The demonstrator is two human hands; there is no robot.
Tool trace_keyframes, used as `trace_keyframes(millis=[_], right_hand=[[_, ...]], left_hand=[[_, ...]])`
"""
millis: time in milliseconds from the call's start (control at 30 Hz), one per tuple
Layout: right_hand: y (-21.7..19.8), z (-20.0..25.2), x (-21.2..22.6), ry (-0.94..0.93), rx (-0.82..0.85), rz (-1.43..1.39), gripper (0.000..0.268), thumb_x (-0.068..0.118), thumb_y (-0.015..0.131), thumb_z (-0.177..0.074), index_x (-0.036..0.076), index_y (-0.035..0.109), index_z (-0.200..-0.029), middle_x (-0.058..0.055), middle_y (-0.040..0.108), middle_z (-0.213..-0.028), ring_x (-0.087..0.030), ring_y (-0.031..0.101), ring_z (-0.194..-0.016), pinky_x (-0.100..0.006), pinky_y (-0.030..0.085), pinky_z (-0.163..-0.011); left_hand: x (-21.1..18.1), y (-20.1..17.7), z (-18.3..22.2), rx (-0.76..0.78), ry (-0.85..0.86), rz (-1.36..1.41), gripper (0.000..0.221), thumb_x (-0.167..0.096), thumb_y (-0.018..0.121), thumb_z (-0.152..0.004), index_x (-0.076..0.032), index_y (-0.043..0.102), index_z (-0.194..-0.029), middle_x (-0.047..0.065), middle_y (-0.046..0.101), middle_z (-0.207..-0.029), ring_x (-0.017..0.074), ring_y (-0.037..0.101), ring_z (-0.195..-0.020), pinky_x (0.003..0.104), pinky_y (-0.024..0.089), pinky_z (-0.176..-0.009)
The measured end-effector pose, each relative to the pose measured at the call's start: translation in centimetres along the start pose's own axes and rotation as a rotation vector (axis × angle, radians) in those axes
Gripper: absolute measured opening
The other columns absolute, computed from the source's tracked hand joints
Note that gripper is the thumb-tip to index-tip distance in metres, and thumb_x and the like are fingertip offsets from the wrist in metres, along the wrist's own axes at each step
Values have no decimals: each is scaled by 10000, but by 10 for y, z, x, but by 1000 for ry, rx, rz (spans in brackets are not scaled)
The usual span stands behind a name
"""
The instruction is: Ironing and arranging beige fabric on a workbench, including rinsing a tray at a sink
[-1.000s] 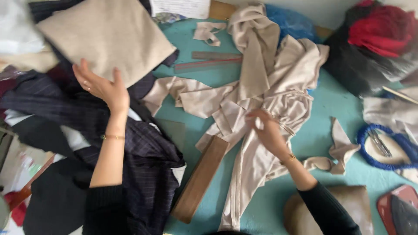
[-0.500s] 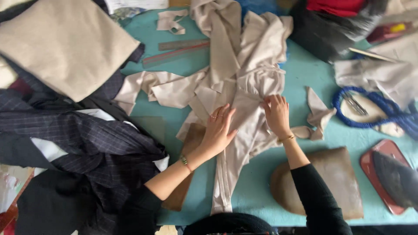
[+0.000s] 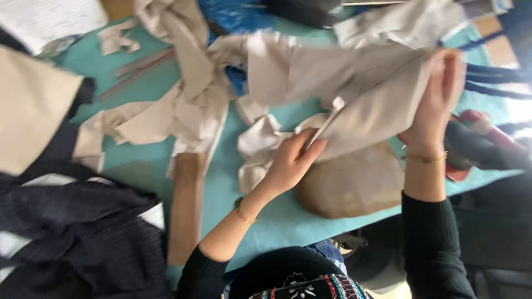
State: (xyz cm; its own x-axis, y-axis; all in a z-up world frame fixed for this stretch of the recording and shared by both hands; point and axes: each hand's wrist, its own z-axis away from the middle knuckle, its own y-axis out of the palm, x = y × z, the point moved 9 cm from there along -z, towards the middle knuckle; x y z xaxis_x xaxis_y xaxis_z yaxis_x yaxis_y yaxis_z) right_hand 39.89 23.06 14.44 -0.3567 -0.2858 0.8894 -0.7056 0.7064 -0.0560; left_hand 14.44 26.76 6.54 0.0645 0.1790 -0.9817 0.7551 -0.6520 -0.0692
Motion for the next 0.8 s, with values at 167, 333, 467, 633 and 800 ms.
trace_keyframes(millis=[167, 333, 467, 633, 800], right_hand=[[-21, 58, -90, 178, 540, 422, 206, 174, 526, -1092, 31, 647, -1179, -202, 705, -1040, -297, 659, -1004, -437, 507, -941], [-44, 96, -159, 401, 981, 527, 222, 254, 659, -958, 168, 711, -1155, -95, 791, -865, -280, 756, -869, -432, 574, -827], [-81, 28, -230, 193, 658, 622, 118, 201, 689, -978, 141, 728, -1072, -88, 736, -826, -320, 713, -857, -450, 542, -826], [-55, -48, -321, -127, 564, 801, 237, 191, 774, -938, 122, 674, -1143, -112, 622, -973, -374, 637, -954, -495, 521, -824], [-21, -59, -356, -183, 628, 952, 533, 356, 848, -849, 187, 597, -1288, -52, 514, -1086, -332, 542, -1085, -468, 471, -866]], left_hand=[[79, 24, 61, 264, -281, -232, 338, -199, 612, -1005, 33, 616, -1251, 310, 697, -1107, 473, 657, -1090, 545, 539, -873], [112, 19, 117, 600, -749, -619, 363, -332, 546, -1014, -53, 667, -1212, 258, 694, -1185, 438, 642, -1168, 540, 517, -986], [106, 24, 81, 244, -544, -767, 387, -425, 578, -1010, -160, 553, -1293, 147, 641, -1155, 400, 660, -1108, 551, 553, -870], [89, 71, 22, -291, -225, -840, 354, -459, 637, -981, -149, 565, -1135, 90, 649, -982, 325, 705, -910, 442, 565, -766], [114, 92, 4, -492, -370, -837, 636, -640, 680, -878, -91, 483, -1129, 190, 637, -934, 427, 687, -844, 524, 547, -714]])
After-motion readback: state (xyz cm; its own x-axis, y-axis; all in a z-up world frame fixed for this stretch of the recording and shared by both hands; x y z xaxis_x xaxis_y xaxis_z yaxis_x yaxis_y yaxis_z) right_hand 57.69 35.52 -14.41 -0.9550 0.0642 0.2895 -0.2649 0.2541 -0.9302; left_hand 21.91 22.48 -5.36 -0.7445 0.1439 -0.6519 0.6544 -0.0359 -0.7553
